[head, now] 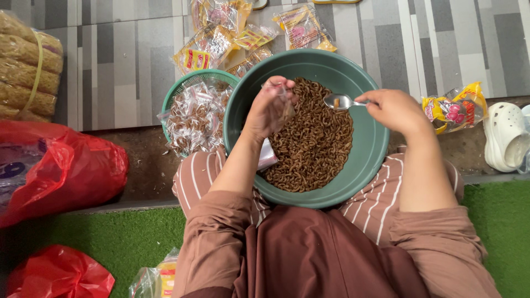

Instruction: The person scoops brown snack pieces from a large green basin into small clear plastic bags using a metal spoon, then seals each bag and places it into a green basket. The process is repeated continuously throughout the clip.

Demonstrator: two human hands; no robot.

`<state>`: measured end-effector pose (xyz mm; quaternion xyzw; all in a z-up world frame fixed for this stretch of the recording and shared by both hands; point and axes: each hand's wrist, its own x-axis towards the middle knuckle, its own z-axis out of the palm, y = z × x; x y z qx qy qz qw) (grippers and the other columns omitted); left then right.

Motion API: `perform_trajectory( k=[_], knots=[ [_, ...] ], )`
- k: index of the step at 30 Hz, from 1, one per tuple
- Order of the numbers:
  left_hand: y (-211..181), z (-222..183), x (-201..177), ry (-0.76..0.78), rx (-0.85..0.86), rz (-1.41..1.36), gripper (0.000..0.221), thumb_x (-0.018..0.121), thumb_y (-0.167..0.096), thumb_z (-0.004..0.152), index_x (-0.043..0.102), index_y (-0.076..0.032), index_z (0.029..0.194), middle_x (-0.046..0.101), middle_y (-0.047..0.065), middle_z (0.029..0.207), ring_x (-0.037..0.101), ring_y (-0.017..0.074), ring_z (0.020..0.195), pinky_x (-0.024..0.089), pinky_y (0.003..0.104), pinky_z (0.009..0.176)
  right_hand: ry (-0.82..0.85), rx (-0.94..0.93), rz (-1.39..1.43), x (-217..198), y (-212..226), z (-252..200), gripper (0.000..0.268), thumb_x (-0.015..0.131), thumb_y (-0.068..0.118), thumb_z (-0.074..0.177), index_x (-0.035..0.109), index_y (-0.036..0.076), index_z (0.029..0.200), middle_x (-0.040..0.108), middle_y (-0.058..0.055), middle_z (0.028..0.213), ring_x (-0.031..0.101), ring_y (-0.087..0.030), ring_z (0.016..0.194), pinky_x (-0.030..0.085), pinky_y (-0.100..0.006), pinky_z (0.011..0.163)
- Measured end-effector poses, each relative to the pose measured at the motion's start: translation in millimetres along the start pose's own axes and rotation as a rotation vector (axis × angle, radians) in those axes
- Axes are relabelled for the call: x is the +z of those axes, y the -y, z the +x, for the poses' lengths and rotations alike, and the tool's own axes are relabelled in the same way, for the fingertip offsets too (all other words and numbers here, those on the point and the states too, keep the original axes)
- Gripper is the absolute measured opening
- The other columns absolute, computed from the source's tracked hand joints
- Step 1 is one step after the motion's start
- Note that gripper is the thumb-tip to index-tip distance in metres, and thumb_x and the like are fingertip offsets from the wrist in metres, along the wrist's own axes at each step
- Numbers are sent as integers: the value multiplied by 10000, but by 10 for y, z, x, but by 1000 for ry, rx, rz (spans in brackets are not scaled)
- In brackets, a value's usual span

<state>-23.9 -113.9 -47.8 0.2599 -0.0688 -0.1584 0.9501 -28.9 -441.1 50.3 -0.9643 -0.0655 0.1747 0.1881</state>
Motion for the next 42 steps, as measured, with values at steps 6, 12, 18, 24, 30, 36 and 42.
perform_trajectory(
  k=[6,12,18,24,30,36,42],
  knots=[
    [-128,-23,96,132,-38,-182,634,553,-439,1004,488,-24,1478,669,218,1263,676,319,1127,457,538,1173,170,38,-310,859,-383,580,547,559,33,843,722,321,1279,740,-75,1184,693,-295,1095,538,-445,928],
    [-188,-94,243,205,-88,-215,682,523,-460,992,431,-61,1538,654,239,1283,666,382,1182,458,574,1154,442,154,-571,1809,-709,1015,296,564,84,950,810,113,1111,781,-110,1131,761,-281,1027,602,-414,830],
    [-239,-134,314,188,-79,-120,695,555,-456,977,439,-67,1541,640,207,1265,664,346,1161,480,541,1137,498,198,-571,2314,-908,1101,257,647,79,914,774,103,1136,744,-104,1211,718,-295,1096,594,-425,845],
    [-176,-92,240,72,16,108,680,609,-416,941,460,-74,1509,607,145,1210,638,238,1012,521,412,983,316,135,-451,1774,-408,940,319,650,149,932,736,137,1238,717,-112,1221,695,-309,1110,569,-449,860],
    [137,-10,138,-130,187,403,755,615,-267,965,243,-147,1611,480,157,1352,493,210,797,414,342,681,-54,-350,634,1204,497,503,418,682,290,972,598,115,1342,663,-68,1205,663,-188,1091,540,-325,923],
    [462,48,175,-223,214,514,821,658,-262,984,108,-180,1589,359,148,1418,477,237,1215,460,392,1028,32,-571,1094,1452,887,317,450,665,140,984,456,61,1374,584,-19,1241,590,-132,1144,503,-310,976],
    [417,-7,119,-114,119,530,850,690,-193,960,123,-201,1593,380,127,1449,467,216,1335,439,373,1100,-40,-251,1091,1427,666,446,249,568,122,1047,629,83,1285,668,31,1048,595,-56,874,503,-243,754]
  ],
)
